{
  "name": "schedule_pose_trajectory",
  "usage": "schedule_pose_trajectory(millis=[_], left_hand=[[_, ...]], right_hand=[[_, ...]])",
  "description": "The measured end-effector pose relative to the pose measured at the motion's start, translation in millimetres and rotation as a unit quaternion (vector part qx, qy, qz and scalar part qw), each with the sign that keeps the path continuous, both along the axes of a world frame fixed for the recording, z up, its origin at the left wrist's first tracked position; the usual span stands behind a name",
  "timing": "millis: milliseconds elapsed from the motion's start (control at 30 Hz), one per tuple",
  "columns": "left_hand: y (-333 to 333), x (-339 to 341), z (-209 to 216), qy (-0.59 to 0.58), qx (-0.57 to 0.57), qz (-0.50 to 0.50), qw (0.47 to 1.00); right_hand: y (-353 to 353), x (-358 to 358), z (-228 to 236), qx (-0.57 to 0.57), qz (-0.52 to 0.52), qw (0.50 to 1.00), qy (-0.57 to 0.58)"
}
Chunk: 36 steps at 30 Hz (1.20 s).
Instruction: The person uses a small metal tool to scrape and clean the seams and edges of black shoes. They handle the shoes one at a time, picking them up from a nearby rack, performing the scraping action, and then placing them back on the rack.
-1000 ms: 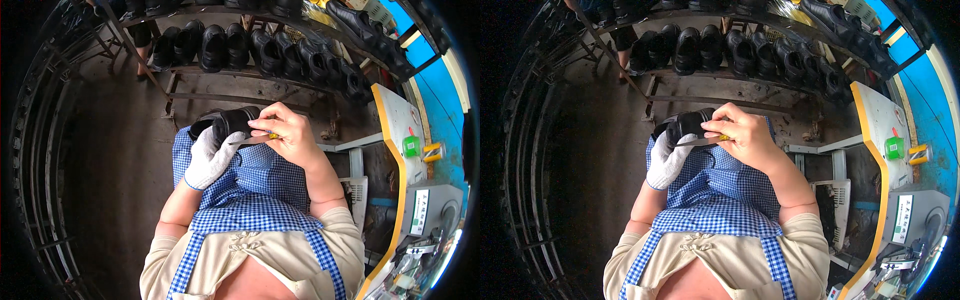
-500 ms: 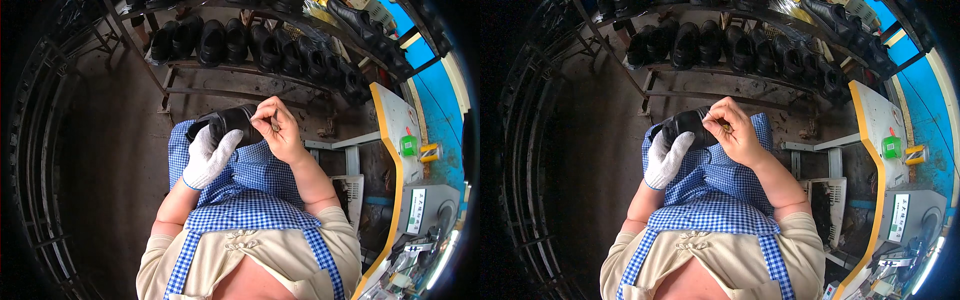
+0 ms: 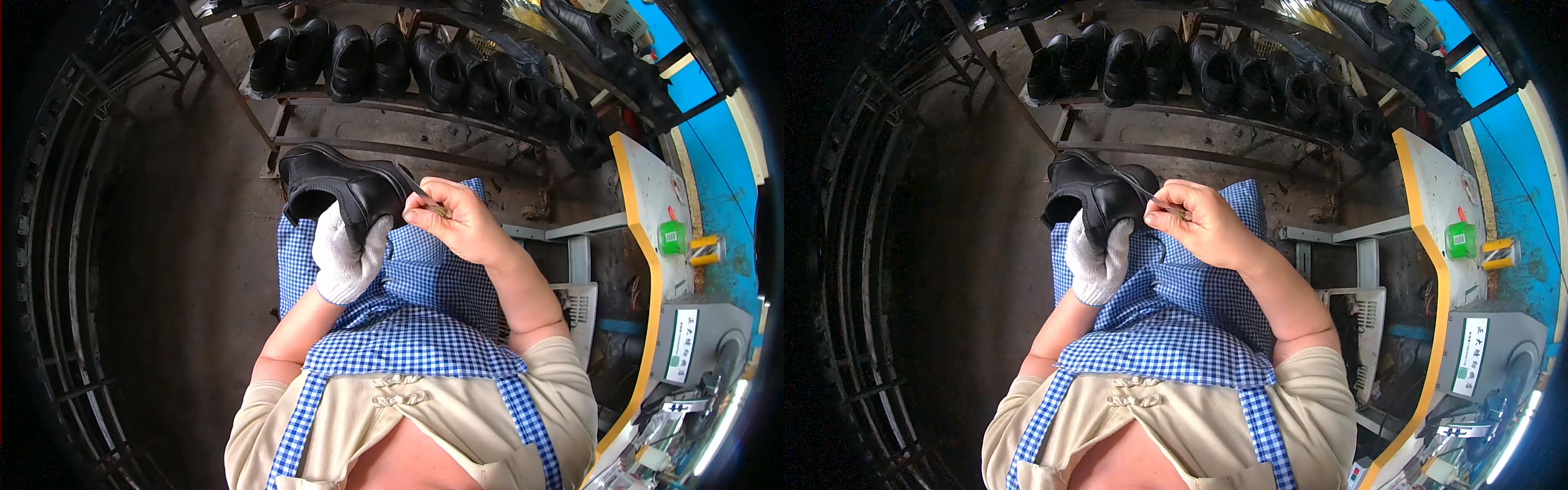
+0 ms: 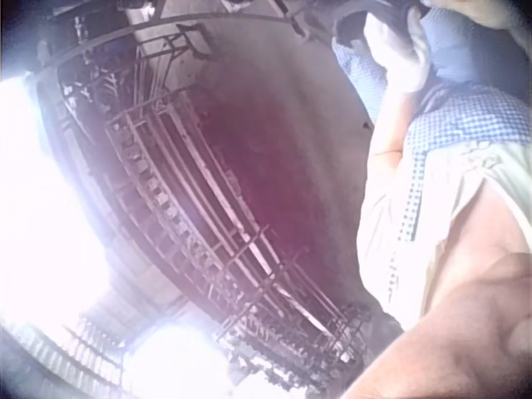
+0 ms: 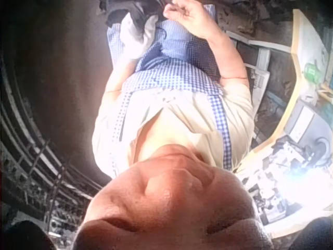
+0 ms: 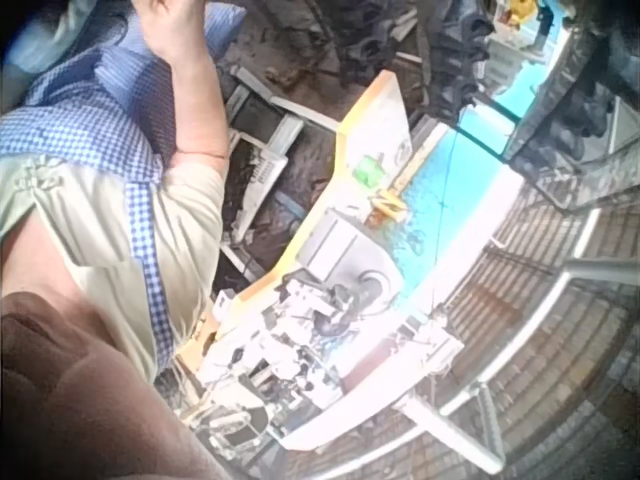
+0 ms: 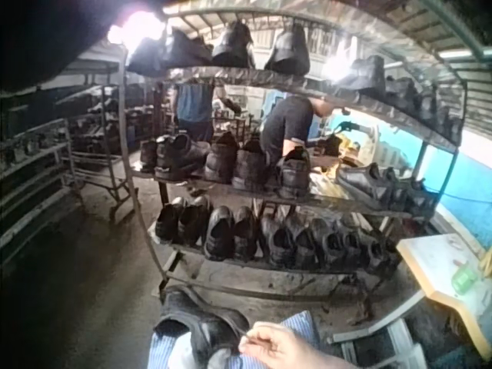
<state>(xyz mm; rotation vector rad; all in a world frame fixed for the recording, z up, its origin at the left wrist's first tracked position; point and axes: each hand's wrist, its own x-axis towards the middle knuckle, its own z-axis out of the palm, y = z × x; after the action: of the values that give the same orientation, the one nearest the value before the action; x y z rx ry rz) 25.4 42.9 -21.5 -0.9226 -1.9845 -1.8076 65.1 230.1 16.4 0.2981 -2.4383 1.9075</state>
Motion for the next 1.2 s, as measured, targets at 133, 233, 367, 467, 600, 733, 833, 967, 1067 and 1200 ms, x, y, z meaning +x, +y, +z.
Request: schedule_pose_trajectory(millis=[133, 233, 367, 467, 600, 733, 833, 967, 1067, 1200], left_hand=[[0.7, -3.4, -22.4, 0.031, -0.019, 0.072, 0.997], [-4.8, -12.6, -18.6, -0.073, 0.059, 0.143, 0.985], [-4.6, -29.0, -1.0, -0.204, 0.272, 0.087, 0.936], [-11.8, -20.3, -6.6, -0.385, 0.353, 0.038, 0.852], [0.5, -21.6, 4.3, -0.402, 0.31, -0.052, 0.86], [3.5, -7.3, 8.7, -0.396, 0.181, -0.074, 0.897], [3.3, -0.4, -3.1, -0.367, 0.137, -0.046, 0.919], [3.8, -5.1, 2.5, -0.444, 0.302, -0.212, 0.816], [-5.7, -19.5, 9.4, -0.559, 0.358, -0.297, 0.687], [5.6, -9.6, 9.4, -0.493, 0.329, -0.204, 0.779]], right_hand=[[5.3, 0.0, -14.5, 0.004, 0.034, 0.998, -0.059], [-8.7, 9.6, -39.6, 0.148, 0.121, 0.96, -0.203], [-1.5, 13.8, -82.0, -0.134, -0.034, 0.97, -0.198], [14.5, -1.5, -79.6, -0.172, -0.124, 0.974, -0.074], [17.7, -5.5, -58.4, -0.217, -0.12, 0.966, -0.068], [17.4, -10.5, -53.0, -0.179, -0.116, 0.977, 0.009], [8.4, -8.2, -47.8, -0.094, -0.164, 0.977, 0.101], [-11.1, -15.1, -50.5, -0.127, -0.121, 0.979, 0.104], [-7.7, -16.3, -44.0, -0.083, -0.107, 0.989, 0.056], [-8.8, -5.3, -28.7, 0.122, -0.164, 0.951, 0.233]])
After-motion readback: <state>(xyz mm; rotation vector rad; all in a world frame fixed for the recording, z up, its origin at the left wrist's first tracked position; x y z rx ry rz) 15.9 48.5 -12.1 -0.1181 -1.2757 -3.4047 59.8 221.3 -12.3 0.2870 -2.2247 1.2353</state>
